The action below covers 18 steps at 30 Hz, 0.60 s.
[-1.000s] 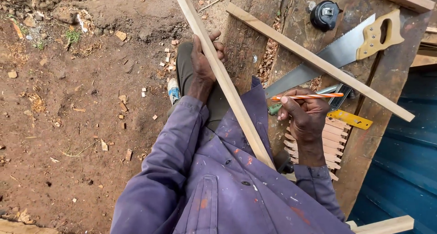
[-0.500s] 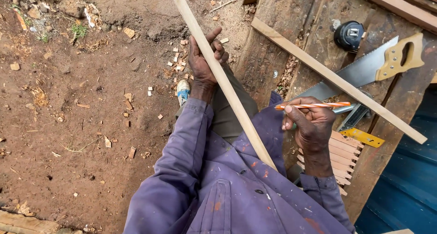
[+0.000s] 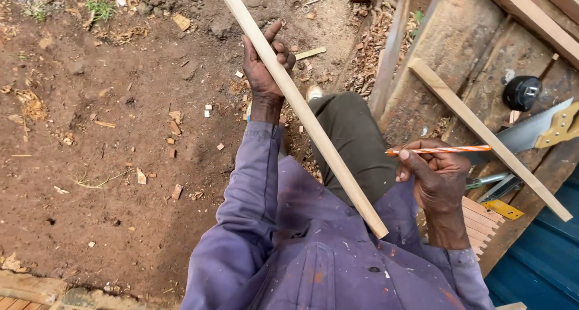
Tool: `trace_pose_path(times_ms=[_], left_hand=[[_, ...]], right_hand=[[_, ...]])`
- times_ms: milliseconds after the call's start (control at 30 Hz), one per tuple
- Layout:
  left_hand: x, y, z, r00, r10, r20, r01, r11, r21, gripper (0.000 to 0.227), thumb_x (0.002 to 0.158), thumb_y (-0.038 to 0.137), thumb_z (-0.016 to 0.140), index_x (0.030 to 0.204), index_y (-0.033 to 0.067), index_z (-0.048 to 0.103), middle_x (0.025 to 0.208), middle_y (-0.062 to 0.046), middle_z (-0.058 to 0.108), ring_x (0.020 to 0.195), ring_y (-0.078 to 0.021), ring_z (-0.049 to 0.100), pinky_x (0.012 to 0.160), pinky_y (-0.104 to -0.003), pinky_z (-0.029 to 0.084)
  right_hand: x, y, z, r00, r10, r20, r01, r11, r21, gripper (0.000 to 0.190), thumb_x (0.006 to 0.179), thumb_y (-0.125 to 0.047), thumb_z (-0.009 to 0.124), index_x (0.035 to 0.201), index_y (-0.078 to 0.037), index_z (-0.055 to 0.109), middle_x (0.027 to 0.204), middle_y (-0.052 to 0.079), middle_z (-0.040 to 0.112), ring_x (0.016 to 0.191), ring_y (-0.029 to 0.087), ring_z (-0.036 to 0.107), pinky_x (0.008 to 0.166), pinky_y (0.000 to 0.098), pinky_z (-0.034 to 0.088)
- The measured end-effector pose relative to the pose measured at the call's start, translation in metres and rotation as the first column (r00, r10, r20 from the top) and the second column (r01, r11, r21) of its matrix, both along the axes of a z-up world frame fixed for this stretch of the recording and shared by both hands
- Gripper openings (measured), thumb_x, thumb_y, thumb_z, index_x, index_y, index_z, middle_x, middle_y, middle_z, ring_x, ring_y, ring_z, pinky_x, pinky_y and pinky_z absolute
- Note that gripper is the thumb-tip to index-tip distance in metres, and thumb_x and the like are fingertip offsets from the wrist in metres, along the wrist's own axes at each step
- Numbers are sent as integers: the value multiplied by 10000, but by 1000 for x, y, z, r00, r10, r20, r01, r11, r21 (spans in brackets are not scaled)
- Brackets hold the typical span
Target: Marking wooden slats with a pencil for further processing in a workshop.
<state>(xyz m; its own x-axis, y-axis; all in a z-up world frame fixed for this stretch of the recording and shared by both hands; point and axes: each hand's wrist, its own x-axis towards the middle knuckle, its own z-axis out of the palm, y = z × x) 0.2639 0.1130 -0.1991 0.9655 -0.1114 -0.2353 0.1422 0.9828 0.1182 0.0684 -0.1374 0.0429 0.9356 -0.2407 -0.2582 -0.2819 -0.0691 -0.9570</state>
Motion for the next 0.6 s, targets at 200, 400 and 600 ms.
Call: trace_pose_path(times_ms=[200,400,600], left_hand=[[15,72,19,998,57,-29,-57,998,12,821,1015,635,428,1376,-88,568,770,-88,668,553,-133,551,516,-305,424],[63,108,65,1000,28,-10,-27,996,89,817,1003,657,393,1368,-45,597,757,-75,641,579,-143,548,511,-293,405],[132,96,117,995,-96,5,92,962,259,843,992,731,336,1404,43,594,759,-96,701,616,-197,700,517,-290,531]], right_hand=[[39,60,52,994,106,30,-104,993,-57,105,927,17,703,970,102,661,822,196,678,457,215,575,460,271,490],[56,73,81,996,-8,92,8,1000,-9,129,906,-15,726,957,87,667,784,182,681,463,205,569,471,265,493],[92,61,42,952,-183,244,137,972,191,114,887,49,712,951,125,656,493,195,527,405,218,599,446,306,527]])
